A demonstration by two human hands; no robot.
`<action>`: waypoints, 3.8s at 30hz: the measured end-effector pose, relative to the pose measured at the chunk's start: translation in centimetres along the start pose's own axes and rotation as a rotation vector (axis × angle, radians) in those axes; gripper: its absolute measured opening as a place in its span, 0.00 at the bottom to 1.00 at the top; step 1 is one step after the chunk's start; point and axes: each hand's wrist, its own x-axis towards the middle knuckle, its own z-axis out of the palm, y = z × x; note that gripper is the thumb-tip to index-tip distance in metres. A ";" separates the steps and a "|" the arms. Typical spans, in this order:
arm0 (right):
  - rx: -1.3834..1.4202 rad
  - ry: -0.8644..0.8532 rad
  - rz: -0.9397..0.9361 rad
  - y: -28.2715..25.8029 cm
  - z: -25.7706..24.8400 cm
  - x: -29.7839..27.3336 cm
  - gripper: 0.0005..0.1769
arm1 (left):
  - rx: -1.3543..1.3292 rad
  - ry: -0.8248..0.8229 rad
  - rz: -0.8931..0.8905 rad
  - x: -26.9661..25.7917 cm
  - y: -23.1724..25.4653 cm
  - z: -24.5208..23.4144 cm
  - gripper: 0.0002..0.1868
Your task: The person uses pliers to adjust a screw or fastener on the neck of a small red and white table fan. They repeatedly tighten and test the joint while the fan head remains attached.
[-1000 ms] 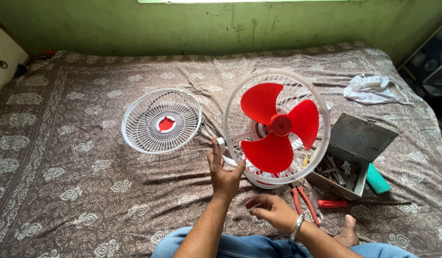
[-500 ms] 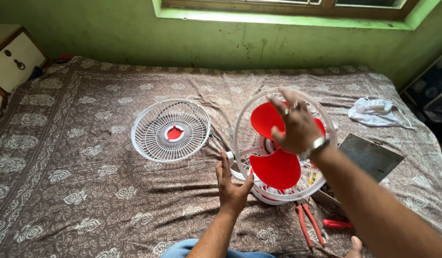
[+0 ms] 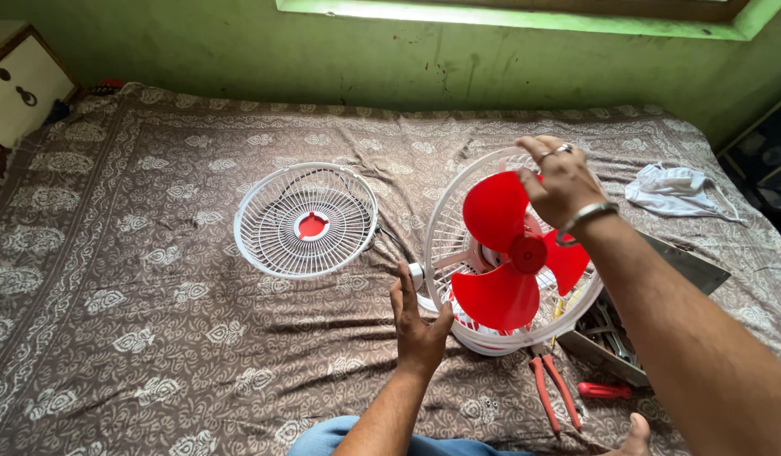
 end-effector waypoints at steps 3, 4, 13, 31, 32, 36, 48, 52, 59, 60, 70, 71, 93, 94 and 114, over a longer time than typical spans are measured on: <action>0.030 0.205 -0.052 0.2 -0.4 -3.1 0.27 | 0.019 -0.004 -0.001 -0.2 -0.5 0.1 0.54; 0.045 0.290 -0.089 0.0 -0.4 -4.3 0.27 | 0.052 0.006 0.002 -0.2 -0.8 0.2 0.53; -0.010 0.681 -0.186 -3.0 -0.2 -11.3 0.24 | 0.079 0.141 0.086 0.1 -0.8 0.0 0.40; -0.004 0.598 -0.151 -3.5 -0.1 -12.6 0.31 | 0.009 0.209 0.045 0.8 1.2 -0.5 0.31; 0.008 0.591 -0.167 -3.6 -0.3 -12.5 0.32 | -0.031 0.212 0.006 0.8 1.5 -0.4 0.32; 0.072 0.565 -0.235 -4.1 -0.8 -13.1 0.39 | -0.079 0.188 -0.228 0.5 2.2 -0.5 0.32; 0.287 -0.005 0.152 -0.4 5.9 -25.1 0.15 | 0.136 0.174 0.113 1.2 1.5 -1.0 0.31; 0.213 -0.603 0.379 0.5 8.7 -24.7 0.19 | 0.237 0.139 0.065 1.5 0.8 -1.2 0.32; 0.068 -0.697 0.327 4.7 14.1 -26.3 0.16 | 0.246 0.083 -0.026 1.8 1.1 -1.5 0.37; 0.109 -0.722 0.334 4.5 14.4 -26.7 0.16 | 0.241 0.075 -0.040 1.8 1.2 -1.5 0.38; 0.023 -0.803 -0.038 -2.4 16.6 -28.1 0.11 | 0.205 0.018 -0.058 2.0 1.9 -2.1 0.36; 0.005 -0.796 -0.058 -2.5 17.0 -28.1 0.09 | 0.181 0.024 -0.039 2.0 1.7 -2.1 0.36; 1.307 -0.050 0.608 -8.8 13.7 -20.7 0.12 | 0.339 0.192 0.151 1.7 -0.5 -0.5 0.30; 1.375 -0.002 0.628 -8.9 14.1 -19.6 0.11 | 0.336 0.185 0.137 1.6 -0.7 -0.5 0.30; 1.532 0.107 0.527 -10.2 17.2 -13.6 0.14 | 0.260 0.117 0.099 1.3 0.1 -0.7 0.30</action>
